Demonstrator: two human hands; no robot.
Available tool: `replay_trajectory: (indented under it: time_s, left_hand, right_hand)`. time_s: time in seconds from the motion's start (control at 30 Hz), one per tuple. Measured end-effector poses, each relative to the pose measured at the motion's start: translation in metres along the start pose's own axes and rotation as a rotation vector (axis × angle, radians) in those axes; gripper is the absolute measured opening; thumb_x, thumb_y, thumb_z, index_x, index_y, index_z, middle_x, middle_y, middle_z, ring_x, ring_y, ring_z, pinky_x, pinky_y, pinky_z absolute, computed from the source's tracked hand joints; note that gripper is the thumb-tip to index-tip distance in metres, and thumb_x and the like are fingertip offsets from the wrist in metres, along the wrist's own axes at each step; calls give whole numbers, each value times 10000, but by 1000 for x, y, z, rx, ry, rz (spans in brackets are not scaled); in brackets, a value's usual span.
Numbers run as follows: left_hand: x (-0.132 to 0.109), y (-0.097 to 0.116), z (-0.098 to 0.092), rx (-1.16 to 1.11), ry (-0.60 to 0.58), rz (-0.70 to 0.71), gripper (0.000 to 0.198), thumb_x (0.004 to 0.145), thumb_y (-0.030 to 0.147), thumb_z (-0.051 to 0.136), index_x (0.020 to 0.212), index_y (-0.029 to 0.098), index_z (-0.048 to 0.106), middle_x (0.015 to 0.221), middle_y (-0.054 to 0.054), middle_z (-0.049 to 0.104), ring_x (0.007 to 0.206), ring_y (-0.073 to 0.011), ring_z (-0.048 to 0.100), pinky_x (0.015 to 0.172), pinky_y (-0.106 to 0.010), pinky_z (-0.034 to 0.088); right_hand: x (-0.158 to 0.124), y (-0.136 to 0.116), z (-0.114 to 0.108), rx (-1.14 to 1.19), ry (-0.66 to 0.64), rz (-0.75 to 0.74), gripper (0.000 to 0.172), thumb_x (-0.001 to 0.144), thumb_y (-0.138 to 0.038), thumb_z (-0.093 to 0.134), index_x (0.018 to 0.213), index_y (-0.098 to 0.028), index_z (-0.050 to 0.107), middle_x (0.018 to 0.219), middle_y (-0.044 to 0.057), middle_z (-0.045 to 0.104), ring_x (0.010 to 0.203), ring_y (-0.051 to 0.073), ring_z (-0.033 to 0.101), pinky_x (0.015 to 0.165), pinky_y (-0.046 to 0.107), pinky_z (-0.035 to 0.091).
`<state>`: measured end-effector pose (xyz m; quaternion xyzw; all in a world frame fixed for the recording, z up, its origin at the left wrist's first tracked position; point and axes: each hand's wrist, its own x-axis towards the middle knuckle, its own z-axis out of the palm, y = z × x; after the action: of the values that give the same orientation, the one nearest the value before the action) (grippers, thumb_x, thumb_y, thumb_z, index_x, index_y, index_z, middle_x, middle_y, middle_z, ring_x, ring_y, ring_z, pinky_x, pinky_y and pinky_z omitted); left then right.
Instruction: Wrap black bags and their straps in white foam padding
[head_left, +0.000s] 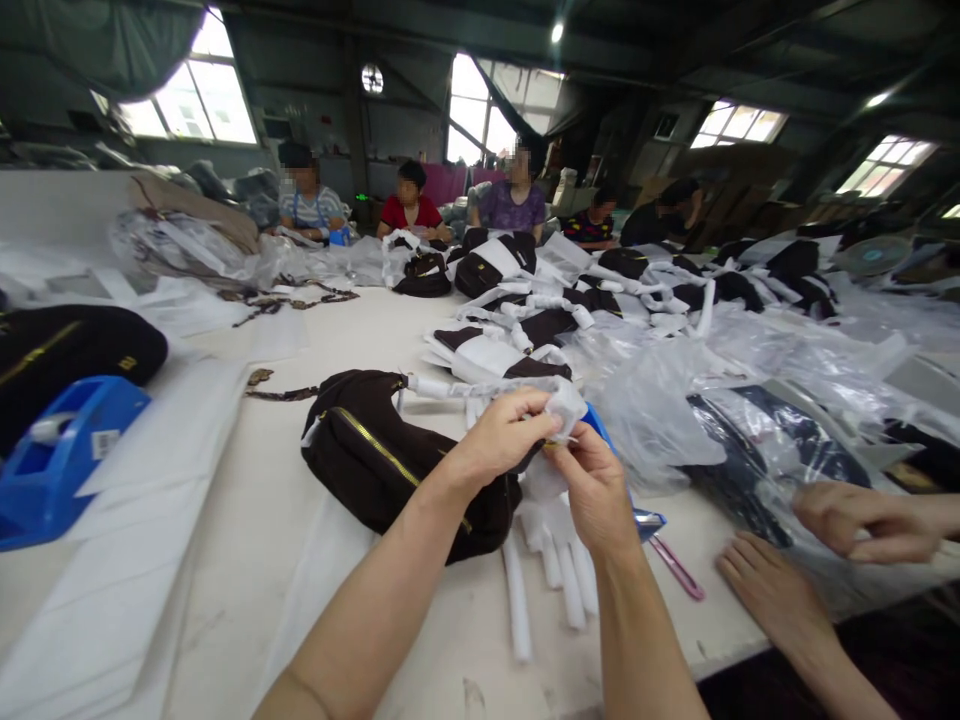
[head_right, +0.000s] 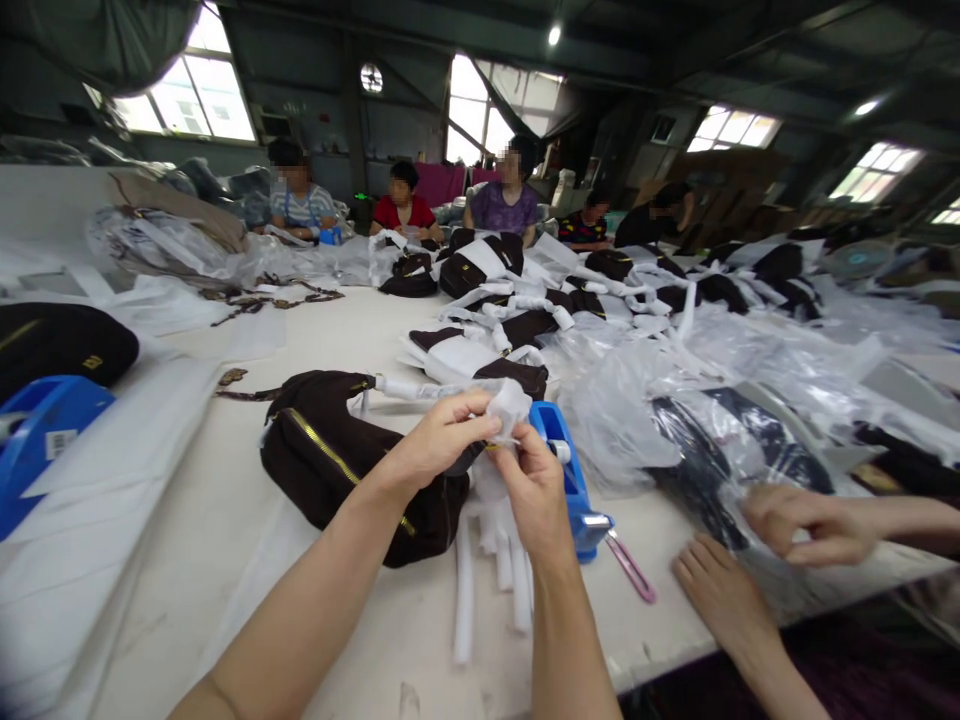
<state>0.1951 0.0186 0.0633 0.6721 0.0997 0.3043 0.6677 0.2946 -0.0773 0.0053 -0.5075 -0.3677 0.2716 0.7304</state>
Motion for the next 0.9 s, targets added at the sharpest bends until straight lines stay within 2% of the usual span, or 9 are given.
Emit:
replay_trajectory:
  time_s: [0.07, 0.13, 0.23, 0.33, 0.53, 0.73, 0.83, 0.9]
  left_hand:
    - [0, 1, -4, -267, -9, -63, 151, 667, 253, 693, 753, 137, 651, 756, -18, 600, 740, -143, 534, 745, -260, 399]
    - [1, -1, -8, -464, 1, -137, 244, 614, 255, 756, 798, 125, 664, 735, -23, 620, 697, -138, 554, 748, -266, 414]
    - [3, -5, -14, -568, 31, -197, 279, 593, 231, 790, 816, 110, 675, 726, -25, 633, 658, -121, 559, 718, -245, 422]
    - [5, -10, -15, -609, 68, -212, 271, 610, 222, 786, 831, 105, 681, 733, -29, 647, 655, -117, 572, 690, -227, 429]
    - [9, -17, -12, -606, 170, -184, 195, 654, 181, 742, 820, 100, 678, 730, -30, 659, 666, -116, 589, 729, -234, 455]
    - [10, -20, -11, -574, 198, -195, 193, 663, 188, 745, 820, 101, 673, 729, -39, 665, 665, -132, 605, 721, -254, 469]
    - [9, -22, -11, -559, 203, -200, 220, 652, 204, 761, 827, 104, 674, 719, -38, 661, 642, -133, 595, 690, -255, 465]
    - [10, -23, -10, -565, 211, -207, 227, 635, 198, 761, 822, 106, 671, 702, -32, 655, 612, -123, 581, 644, -240, 449]
  right_hand:
    - [-1, -5, 4, 92, 51, 46, 274, 742, -348, 754, 993, -271, 677, 915, -15, 704, 820, 167, 617, 788, 297, 469]
    - [-1, -10, 7, 151, 36, 118, 300, 718, -348, 767, 993, -262, 681, 870, -11, 707, 745, 162, 616, 713, 280, 469]
    - [0, -14, 8, 161, -42, 192, 336, 704, -349, 778, 1011, -243, 696, 896, 5, 723, 776, 183, 637, 716, 279, 474]
    - [2, -13, 6, 183, -66, 217, 357, 678, -336, 797, 1009, -238, 705, 916, 8, 732, 799, 189, 649, 710, 270, 481]
    - [2, -5, 0, 261, -31, 308, 361, 657, -330, 816, 983, -226, 700, 851, 6, 728, 689, 156, 641, 624, 245, 490]
    - [-2, -6, -1, 289, -32, 328, 347, 625, -323, 844, 913, -217, 683, 787, -7, 701, 618, 117, 595, 577, 216, 466]
    - [-3, -3, 1, 360, -86, 458, 314, 636, -363, 831, 847, -205, 661, 673, -14, 656, 475, 82, 490, 440, 191, 372]
    - [-4, 0, 3, 388, -113, 536, 323, 633, -388, 829, 830, -211, 643, 642, -15, 642, 448, 81, 470, 406, 184, 334]
